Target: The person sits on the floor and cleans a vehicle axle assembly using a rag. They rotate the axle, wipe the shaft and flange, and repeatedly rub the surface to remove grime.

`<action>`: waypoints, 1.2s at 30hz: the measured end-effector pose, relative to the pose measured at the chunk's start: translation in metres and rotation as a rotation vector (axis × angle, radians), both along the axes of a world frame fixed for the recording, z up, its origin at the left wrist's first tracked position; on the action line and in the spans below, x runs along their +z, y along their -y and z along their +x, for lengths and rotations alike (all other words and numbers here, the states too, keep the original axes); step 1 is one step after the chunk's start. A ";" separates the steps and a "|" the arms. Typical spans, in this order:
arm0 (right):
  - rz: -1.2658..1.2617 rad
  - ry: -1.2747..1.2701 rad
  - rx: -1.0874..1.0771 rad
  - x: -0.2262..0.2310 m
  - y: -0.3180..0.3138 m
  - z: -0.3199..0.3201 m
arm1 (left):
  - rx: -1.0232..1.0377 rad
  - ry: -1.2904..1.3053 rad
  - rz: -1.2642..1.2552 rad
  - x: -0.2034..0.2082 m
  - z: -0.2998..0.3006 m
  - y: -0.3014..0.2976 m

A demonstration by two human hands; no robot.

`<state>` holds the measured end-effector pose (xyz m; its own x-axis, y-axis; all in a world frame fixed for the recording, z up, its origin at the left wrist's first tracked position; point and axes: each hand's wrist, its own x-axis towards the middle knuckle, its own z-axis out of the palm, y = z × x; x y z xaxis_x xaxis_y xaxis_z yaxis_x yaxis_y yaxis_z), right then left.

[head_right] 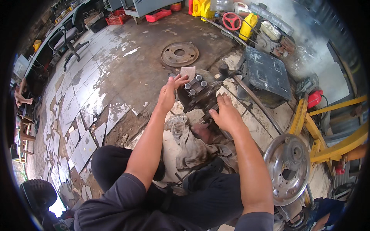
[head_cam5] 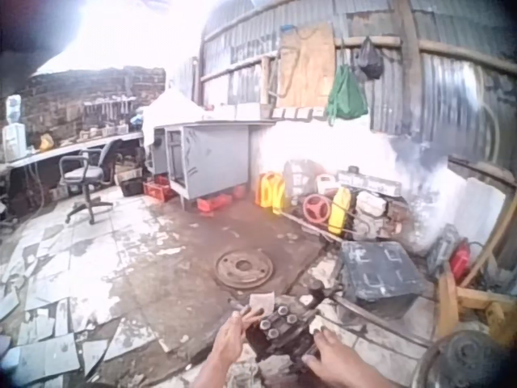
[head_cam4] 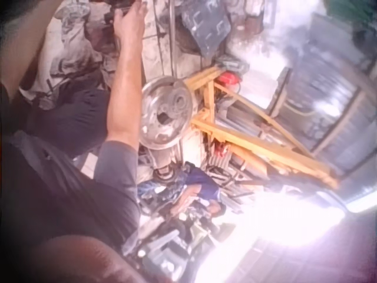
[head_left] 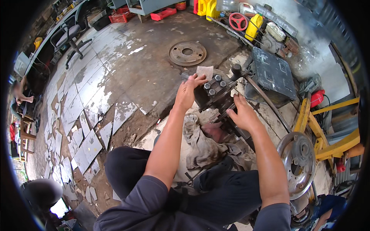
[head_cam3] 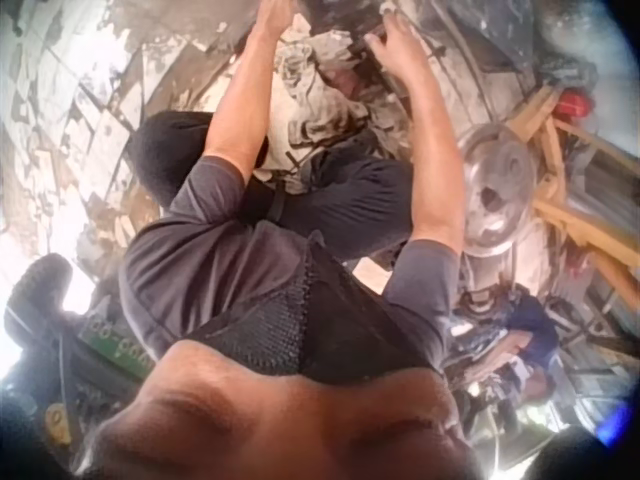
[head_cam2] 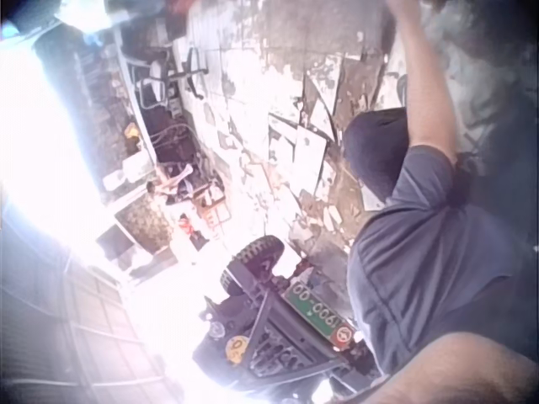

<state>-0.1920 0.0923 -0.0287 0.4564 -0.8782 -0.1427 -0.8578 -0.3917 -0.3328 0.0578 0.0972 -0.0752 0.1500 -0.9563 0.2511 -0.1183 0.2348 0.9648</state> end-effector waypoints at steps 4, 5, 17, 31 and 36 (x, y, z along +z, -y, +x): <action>0.003 -0.018 -0.012 0.003 0.004 0.004 | -0.084 0.215 -0.039 0.019 0.019 0.028; -0.003 -0.022 -0.007 0.003 0.005 0.005 | -0.135 0.102 0.041 0.024 0.023 0.032; -0.008 0.058 0.025 0.009 0.000 0.006 | -0.522 1.157 -0.271 0.040 0.066 0.023; 0.048 -0.041 0.010 0.023 -0.005 0.010 | -0.571 1.177 -0.428 0.017 0.074 0.043; 0.004 -0.102 0.014 0.026 -0.006 0.018 | -0.571 1.238 -0.435 0.027 0.078 0.049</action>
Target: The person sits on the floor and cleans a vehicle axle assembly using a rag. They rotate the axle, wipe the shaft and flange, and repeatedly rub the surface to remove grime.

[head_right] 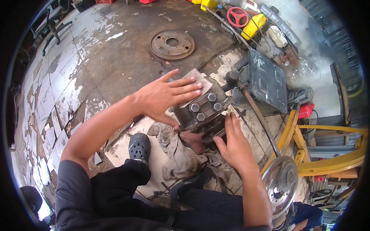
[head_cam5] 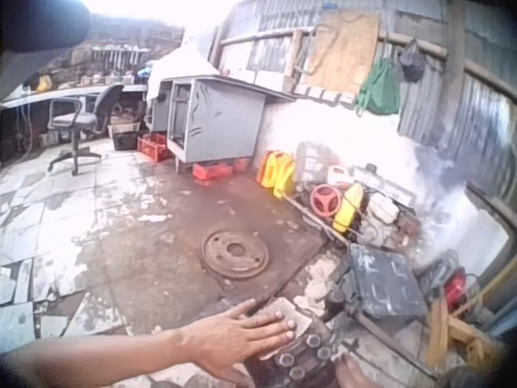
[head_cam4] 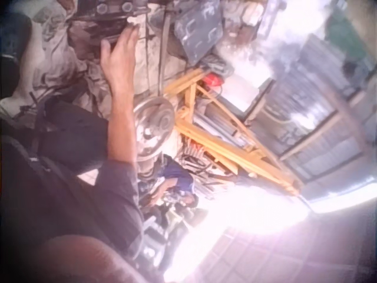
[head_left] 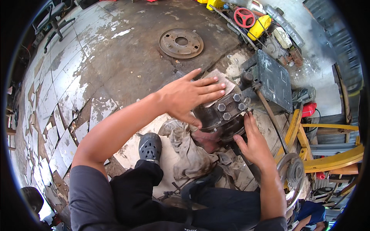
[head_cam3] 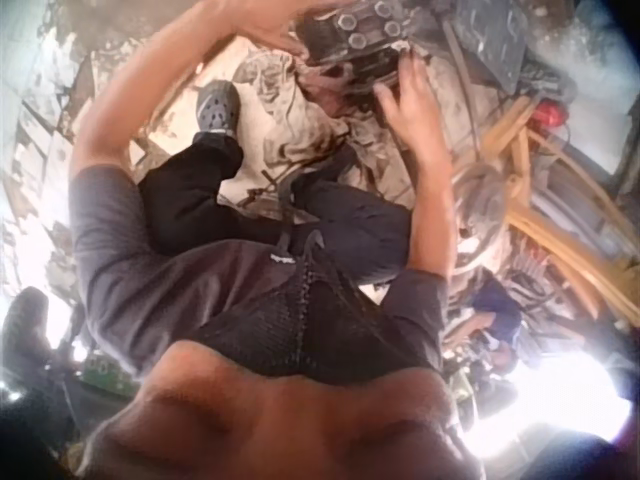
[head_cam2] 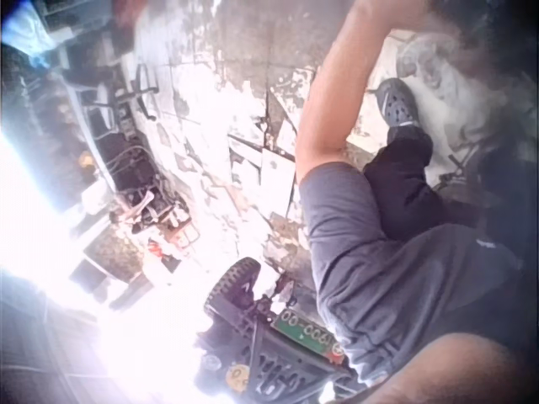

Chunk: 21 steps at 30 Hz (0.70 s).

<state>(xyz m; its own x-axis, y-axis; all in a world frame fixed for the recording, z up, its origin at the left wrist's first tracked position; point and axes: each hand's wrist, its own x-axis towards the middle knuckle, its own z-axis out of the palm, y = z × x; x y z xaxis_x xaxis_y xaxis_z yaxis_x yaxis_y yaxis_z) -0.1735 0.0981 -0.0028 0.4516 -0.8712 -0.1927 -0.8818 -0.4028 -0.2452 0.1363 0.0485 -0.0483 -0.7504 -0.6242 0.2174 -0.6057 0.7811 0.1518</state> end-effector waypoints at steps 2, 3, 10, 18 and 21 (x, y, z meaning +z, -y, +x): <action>0.015 -0.003 -0.006 0.001 0.000 0.006 | -0.037 -0.008 -0.028 0.006 -0.006 0.017; 0.011 0.007 0.001 0.001 0.001 0.004 | -0.064 -0.006 -0.028 0.011 -0.012 0.027; 0.002 0.041 0.004 -0.001 0.001 -0.005 | 0.045 -0.022 0.019 -0.002 -0.004 -0.009; 0.008 0.049 0.005 -0.005 0.000 -0.004 | 0.101 -0.062 -0.034 0.010 -0.025 0.004; -0.003 0.046 0.009 -0.005 0.000 -0.007 | 0.100 -0.070 -0.010 0.003 -0.015 -0.012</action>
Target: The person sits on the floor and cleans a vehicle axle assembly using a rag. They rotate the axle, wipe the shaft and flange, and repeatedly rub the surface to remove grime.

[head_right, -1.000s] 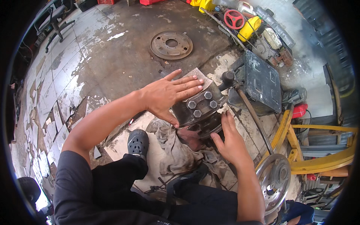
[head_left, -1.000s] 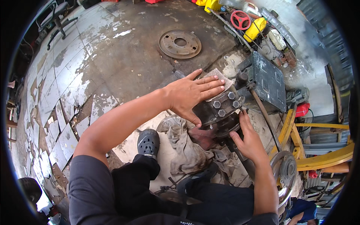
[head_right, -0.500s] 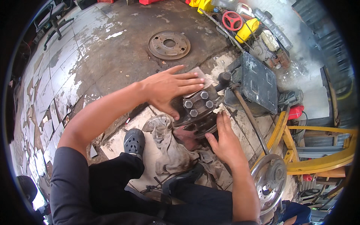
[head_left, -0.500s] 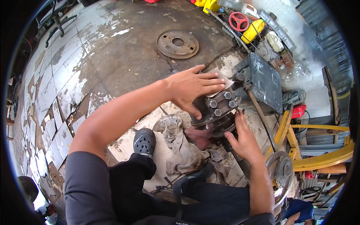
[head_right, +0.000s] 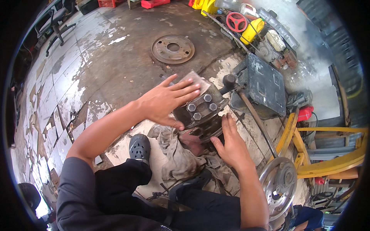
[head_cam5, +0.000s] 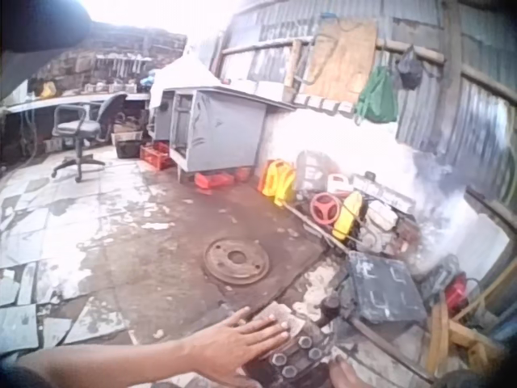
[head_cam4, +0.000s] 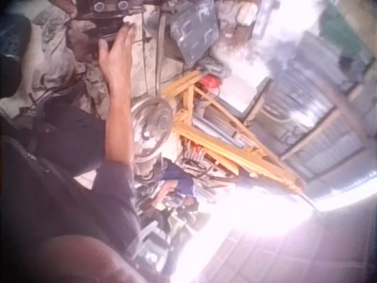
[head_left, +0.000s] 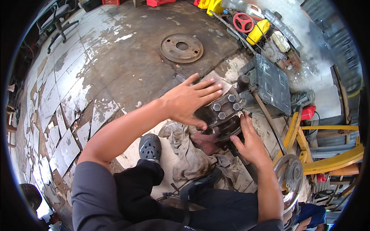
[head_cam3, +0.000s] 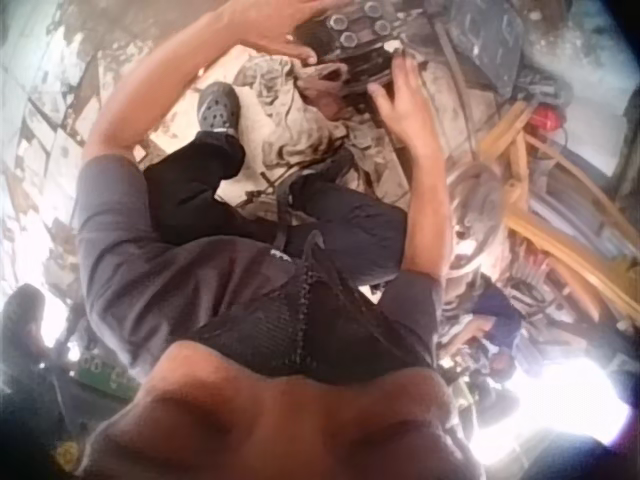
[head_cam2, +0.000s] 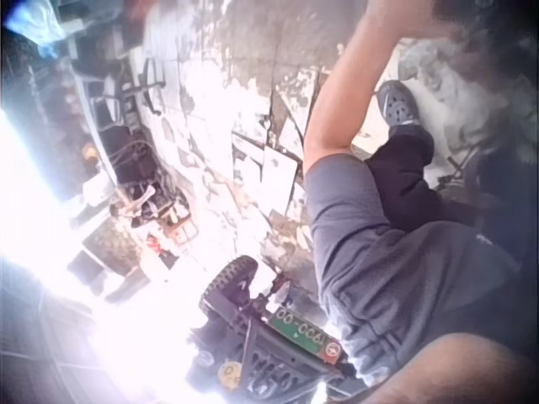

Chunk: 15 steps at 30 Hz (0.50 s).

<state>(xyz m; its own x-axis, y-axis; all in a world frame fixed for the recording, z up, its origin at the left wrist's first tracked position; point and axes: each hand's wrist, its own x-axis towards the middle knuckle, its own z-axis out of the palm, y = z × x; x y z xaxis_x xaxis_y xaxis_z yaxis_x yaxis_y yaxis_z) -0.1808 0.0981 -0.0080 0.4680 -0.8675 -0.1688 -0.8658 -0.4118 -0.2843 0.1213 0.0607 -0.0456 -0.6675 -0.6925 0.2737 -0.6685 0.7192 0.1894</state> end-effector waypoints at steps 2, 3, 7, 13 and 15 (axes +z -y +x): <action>-0.009 -0.003 0.001 -0.001 -0.001 0.000 | 0.025 0.031 0.030 -0.005 0.007 -0.015; -0.006 -0.009 -0.009 -0.001 -0.001 0.000 | 0.042 0.050 0.047 -0.007 0.009 -0.019; 0.007 -0.020 -0.019 0.002 -0.001 0.005 | 0.011 0.051 -0.039 0.000 0.005 0.000; 0.005 0.002 -0.004 0.000 0.000 0.003 | 0.004 -0.013 -0.017 -0.002 0.000 0.007; -0.005 0.004 -0.010 0.000 0.000 0.001 | 0.012 0.008 0.005 -0.005 0.008 -0.005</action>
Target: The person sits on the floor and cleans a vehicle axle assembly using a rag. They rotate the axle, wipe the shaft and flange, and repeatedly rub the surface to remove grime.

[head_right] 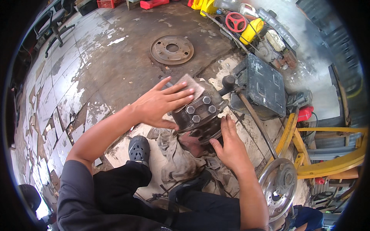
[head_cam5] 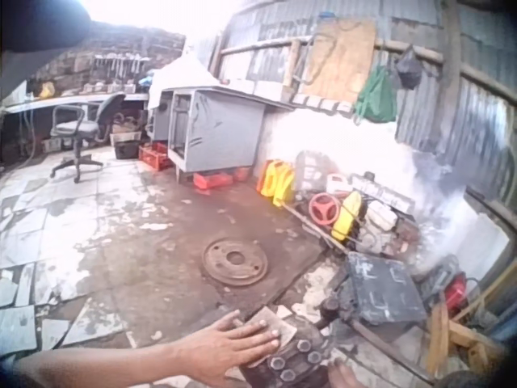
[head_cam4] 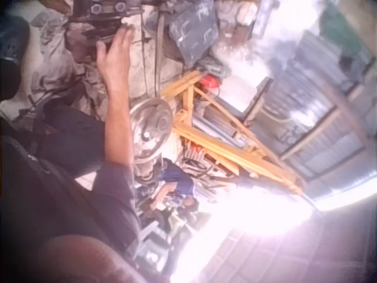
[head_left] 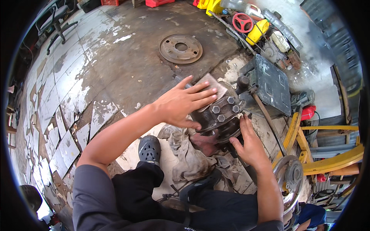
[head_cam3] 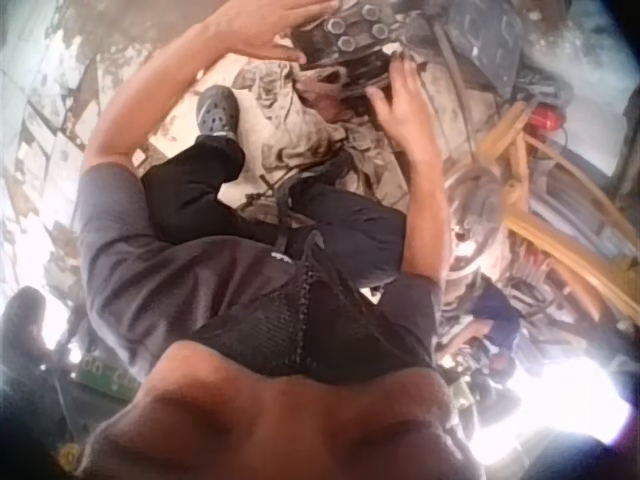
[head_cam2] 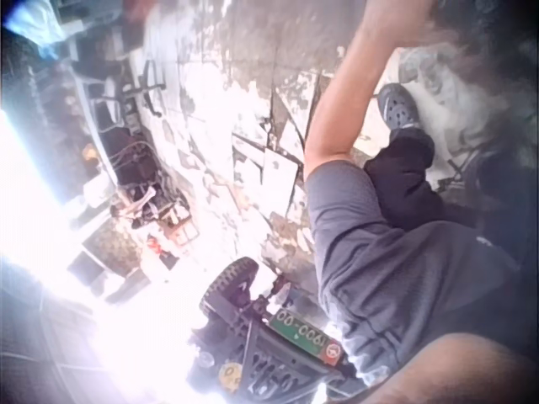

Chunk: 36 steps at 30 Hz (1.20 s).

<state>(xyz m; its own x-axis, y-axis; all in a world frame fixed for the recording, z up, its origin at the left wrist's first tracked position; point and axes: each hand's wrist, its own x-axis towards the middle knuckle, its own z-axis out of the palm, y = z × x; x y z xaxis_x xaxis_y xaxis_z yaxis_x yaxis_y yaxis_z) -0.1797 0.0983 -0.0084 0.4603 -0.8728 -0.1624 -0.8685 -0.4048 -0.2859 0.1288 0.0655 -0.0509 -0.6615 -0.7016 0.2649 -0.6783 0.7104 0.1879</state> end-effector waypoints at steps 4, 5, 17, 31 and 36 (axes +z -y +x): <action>-0.002 0.019 -0.006 0.001 -0.001 0.002 | 0.040 0.032 0.001 -0.002 0.002 -0.009; 0.004 0.027 -0.011 0.001 -0.002 0.002 | 0.046 0.055 -0.017 0.004 -0.002 -0.004; -0.008 0.027 -0.001 0.000 -0.001 0.000 | 0.060 0.037 0.014 0.006 -0.003 -0.013; 0.017 0.030 -0.017 0.000 -0.001 0.001 | 0.111 0.032 0.036 -0.002 0.003 -0.016; 0.004 0.031 -0.007 -0.001 0.000 0.001 | 0.129 0.009 0.029 -0.005 0.002 -0.018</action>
